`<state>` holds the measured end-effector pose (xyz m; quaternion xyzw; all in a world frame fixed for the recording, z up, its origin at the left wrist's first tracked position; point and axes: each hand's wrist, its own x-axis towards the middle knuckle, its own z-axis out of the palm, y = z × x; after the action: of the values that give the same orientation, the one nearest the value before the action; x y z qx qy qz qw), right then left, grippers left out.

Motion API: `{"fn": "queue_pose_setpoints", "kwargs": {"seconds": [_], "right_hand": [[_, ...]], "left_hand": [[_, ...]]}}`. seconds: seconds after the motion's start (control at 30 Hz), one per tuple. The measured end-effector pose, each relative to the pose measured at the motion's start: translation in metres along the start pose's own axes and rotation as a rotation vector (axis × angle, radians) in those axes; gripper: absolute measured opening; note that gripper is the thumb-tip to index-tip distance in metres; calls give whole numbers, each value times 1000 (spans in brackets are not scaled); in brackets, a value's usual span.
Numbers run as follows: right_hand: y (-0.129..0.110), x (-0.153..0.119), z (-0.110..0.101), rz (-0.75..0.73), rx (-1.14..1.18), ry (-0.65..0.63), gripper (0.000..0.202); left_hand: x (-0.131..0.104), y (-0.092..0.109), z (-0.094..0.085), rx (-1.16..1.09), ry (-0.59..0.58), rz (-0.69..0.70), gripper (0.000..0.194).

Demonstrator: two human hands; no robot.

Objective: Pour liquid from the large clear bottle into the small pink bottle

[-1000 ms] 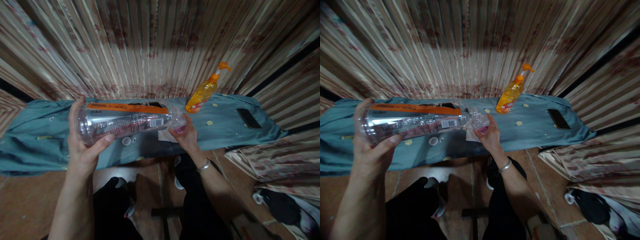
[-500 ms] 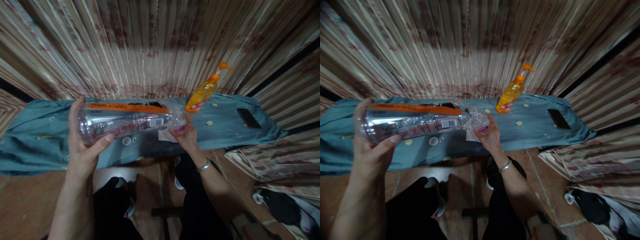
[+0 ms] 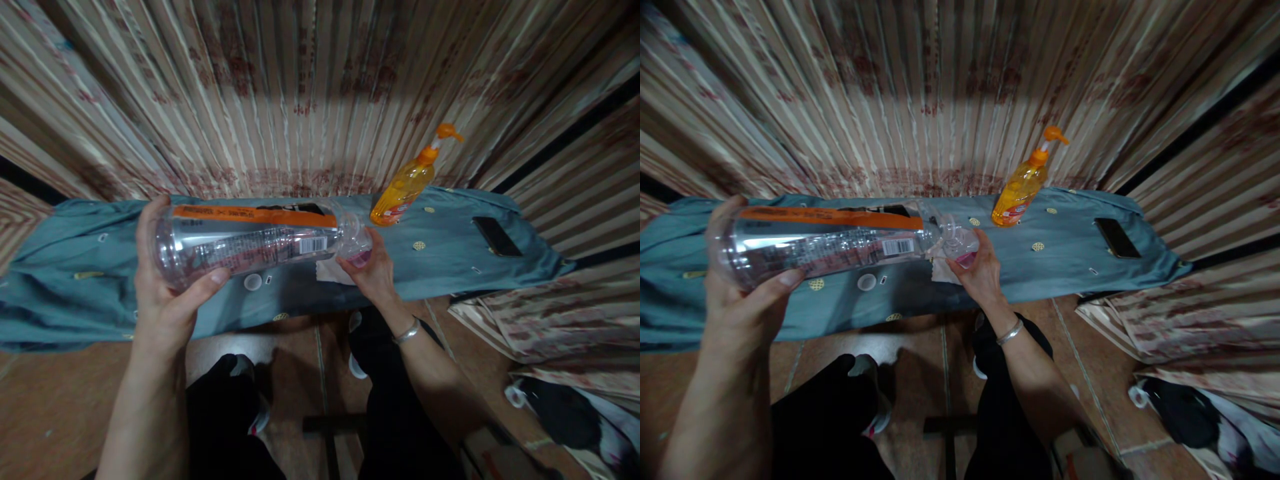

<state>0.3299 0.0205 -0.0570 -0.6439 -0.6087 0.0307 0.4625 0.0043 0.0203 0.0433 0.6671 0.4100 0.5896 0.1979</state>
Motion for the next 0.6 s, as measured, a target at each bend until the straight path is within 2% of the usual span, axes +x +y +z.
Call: {"fn": "queue_pose_setpoints", "kwargs": {"seconds": [0.13,0.6], "right_hand": [[-1,0,0,9,-7,5,87],[1,0,0,1,0,7,87]], "left_hand": [[-1,3,1,-121,-7,-107,100],[0,2,1,-96,-20,-84,100]]}}
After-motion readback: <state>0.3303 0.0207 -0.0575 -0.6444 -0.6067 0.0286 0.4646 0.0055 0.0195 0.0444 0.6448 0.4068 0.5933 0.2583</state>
